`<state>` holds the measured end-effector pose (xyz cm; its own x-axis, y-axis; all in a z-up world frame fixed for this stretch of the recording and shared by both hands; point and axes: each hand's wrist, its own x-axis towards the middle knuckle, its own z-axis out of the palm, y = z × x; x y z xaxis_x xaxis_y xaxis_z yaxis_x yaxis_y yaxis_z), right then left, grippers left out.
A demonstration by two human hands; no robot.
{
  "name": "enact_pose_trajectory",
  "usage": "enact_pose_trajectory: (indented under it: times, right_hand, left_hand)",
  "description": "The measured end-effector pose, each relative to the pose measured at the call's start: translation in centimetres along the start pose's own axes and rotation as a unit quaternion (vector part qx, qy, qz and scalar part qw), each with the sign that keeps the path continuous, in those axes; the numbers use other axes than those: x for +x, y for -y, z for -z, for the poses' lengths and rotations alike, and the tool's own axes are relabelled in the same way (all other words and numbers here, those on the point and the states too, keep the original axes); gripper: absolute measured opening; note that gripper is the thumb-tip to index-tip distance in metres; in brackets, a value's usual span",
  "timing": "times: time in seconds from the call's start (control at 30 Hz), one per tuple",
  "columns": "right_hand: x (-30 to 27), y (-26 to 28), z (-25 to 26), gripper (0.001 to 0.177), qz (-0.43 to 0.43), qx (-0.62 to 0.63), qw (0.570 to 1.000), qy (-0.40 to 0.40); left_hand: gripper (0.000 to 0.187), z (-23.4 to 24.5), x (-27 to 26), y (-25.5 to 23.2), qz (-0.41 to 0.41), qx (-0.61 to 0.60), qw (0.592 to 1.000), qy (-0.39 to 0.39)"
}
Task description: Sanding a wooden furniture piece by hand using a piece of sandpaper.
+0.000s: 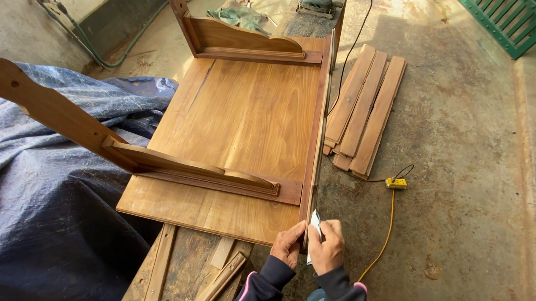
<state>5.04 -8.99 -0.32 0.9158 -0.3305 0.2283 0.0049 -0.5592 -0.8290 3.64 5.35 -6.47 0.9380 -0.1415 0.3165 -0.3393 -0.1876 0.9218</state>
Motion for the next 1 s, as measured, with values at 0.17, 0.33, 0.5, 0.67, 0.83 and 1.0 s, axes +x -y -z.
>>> enact_pose_trajectory:
  times: [0.17, 0.33, 0.5, 0.67, 0.83, 1.0]
  right_hand:
    - [4.1, -0.4, -1.6, 0.026, 0.026, -0.015, 0.999, -0.02]
    - [1.3, 4.3, 0.6, 0.02, 0.091, 0.0, 0.996, -0.011]
    - [3.1, 1.9, -0.7, 0.033, 0.027, -0.01, 0.999, 0.029]
    - [1.5, 2.9, -0.1, 0.023, 0.026, 0.013, 0.999, 0.025]
    - [3.1, 1.3, -1.6, 0.027, 0.063, 0.011, 0.998, 0.025]
    - [2.6, 1.9, -1.5, 0.026, 0.027, 0.066, 0.997, -0.002]
  left_hand:
    - [0.07, 0.7, 0.1, -3.0, -0.004, 0.011, 1.0, 0.015]
    - [0.069, 1.2, 1.2, -4.3, -0.001, -0.023, 0.999, 0.028]
    - [0.068, 0.8, 0.5, -3.9, -0.007, -0.021, 1.0, 0.021]
    - [0.072, 1.7, 1.7, -6.3, -0.03, -0.021, 0.999, 0.033]
    - [0.074, 1.2, 1.4, -4.8, -0.018, -0.041, 0.999, 0.032]
    - [0.07, 2.0, 1.3, -5.7, 0.027, -0.049, 0.996, 0.065]
